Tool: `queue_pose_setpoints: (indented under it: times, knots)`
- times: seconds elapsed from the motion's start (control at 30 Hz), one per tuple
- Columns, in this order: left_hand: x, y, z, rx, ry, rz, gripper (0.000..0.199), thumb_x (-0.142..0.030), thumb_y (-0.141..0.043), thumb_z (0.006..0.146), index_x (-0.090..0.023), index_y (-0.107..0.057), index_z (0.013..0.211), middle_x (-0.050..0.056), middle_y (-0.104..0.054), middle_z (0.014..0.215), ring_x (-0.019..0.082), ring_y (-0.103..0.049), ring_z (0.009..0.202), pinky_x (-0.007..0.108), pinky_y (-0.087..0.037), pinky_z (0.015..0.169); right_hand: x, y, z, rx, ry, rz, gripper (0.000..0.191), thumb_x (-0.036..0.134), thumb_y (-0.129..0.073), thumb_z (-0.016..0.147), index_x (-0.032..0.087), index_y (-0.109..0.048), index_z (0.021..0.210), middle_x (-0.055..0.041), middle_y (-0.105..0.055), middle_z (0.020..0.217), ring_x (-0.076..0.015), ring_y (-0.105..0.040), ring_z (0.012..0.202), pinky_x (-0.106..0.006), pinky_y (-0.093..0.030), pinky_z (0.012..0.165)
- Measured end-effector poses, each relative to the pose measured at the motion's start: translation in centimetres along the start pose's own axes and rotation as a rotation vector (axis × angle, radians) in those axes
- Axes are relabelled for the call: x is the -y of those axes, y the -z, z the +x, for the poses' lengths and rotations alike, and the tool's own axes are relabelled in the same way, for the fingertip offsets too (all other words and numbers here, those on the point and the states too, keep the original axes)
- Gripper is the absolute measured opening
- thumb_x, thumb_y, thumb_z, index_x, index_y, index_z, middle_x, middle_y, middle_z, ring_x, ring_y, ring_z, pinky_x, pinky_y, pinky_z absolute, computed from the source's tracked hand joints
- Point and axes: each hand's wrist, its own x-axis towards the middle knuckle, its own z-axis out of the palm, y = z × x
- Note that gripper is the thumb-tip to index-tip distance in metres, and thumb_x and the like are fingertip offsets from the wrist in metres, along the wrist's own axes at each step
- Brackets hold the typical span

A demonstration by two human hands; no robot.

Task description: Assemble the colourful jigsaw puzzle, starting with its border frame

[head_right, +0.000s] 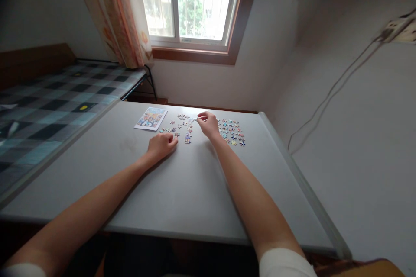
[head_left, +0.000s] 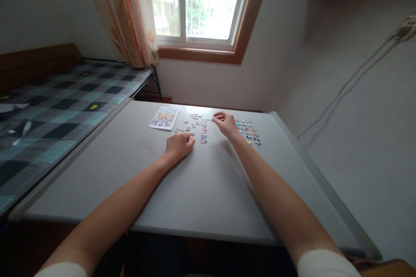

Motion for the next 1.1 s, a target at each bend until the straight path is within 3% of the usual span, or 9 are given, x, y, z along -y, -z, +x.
queue_pose_setpoints:
  times: [0.3,0.5,0.63,0.77,0.9,1.1]
  knots:
    - [0.0,0.1,-0.1,-0.009,-0.017,0.005,0.036,-0.041,-0.045,0.087,-0.02,-0.066,0.068,0.006,-0.068,0.07,0.02,-0.06,0.064,0.027,-0.031,0.055,-2.5,-0.6,-3.3,0.086,0.027,0.235,0.016,0.026,-0.062,0.069,0.015,-0.069,0.078,-0.006,-0.07,0.073,-0.016,-0.063,0.066,-0.03,-0.05,0.066]
    - [-0.3,0.1,-0.2,0.004,-0.126,-0.02,0.034,-0.04,-0.046,0.088,-0.021,-0.065,0.067,0.005,-0.067,0.067,0.019,-0.058,0.061,0.028,-0.031,0.055,-3.0,-0.8,-4.3,0.095,0.112,0.169,0.016,0.03,-0.062,0.073,0.015,-0.069,0.076,-0.0057,-0.07,0.075,-0.0158,-0.062,0.067,-0.03,-0.05,0.067]
    - [-0.3,0.0,-0.3,0.003,-0.228,-0.084,0.026,-0.036,-0.048,0.088,-0.021,-0.068,0.079,0.002,-0.066,0.067,0.018,-0.058,0.061,0.027,-0.035,0.056,-2.9,-1.0,-4.8,0.093,0.157,0.14,0.018,0.027,-0.059,0.077,0.016,-0.072,0.085,-0.0065,-0.072,0.081,-0.0164,-0.063,0.07,-0.031,-0.05,0.069]
    - [-0.2,-0.3,-0.5,-0.028,-0.388,-0.199,0.025,-0.03,-0.05,0.088,-0.024,-0.07,0.102,0.001,-0.069,0.083,0.015,-0.062,0.067,0.026,-0.043,0.064,-2.9,-1.1,-5.1,0.069,0.2,0.124,0.016,0.025,-0.059,0.078,0.017,-0.072,0.082,-0.0069,-0.072,0.084,-0.0168,-0.064,0.075,-0.03,-0.051,0.073]
    - [-0.3,-0.6,-0.7,-0.055,-0.497,-0.236,0.028,-0.029,-0.05,0.089,-0.026,-0.069,0.109,0.002,-0.069,0.11,0.016,-0.067,0.085,0.026,-0.049,0.075,-2.6,-0.9,-5.3,0.079,0.145,0.152,0.014,0.025,-0.061,0.076,0.017,-0.07,0.081,-0.0053,-0.071,0.081,-0.0144,-0.063,0.067,-0.027,-0.051,0.066]
    - [-0.6,-0.6,-1.0,-0.019,-0.498,-0.212,0.027,-0.03,-0.049,0.091,-0.028,-0.07,0.108,-0.002,-0.066,0.121,0.017,-0.067,0.098,0.029,-0.052,0.085,-1.8,-0.2,-5.4,0.132,0.154,0.07,0.011,0.025,-0.063,0.076,0.017,-0.07,0.078,-0.0037,-0.071,0.074,-0.0135,-0.062,0.066,-0.026,-0.048,0.067]
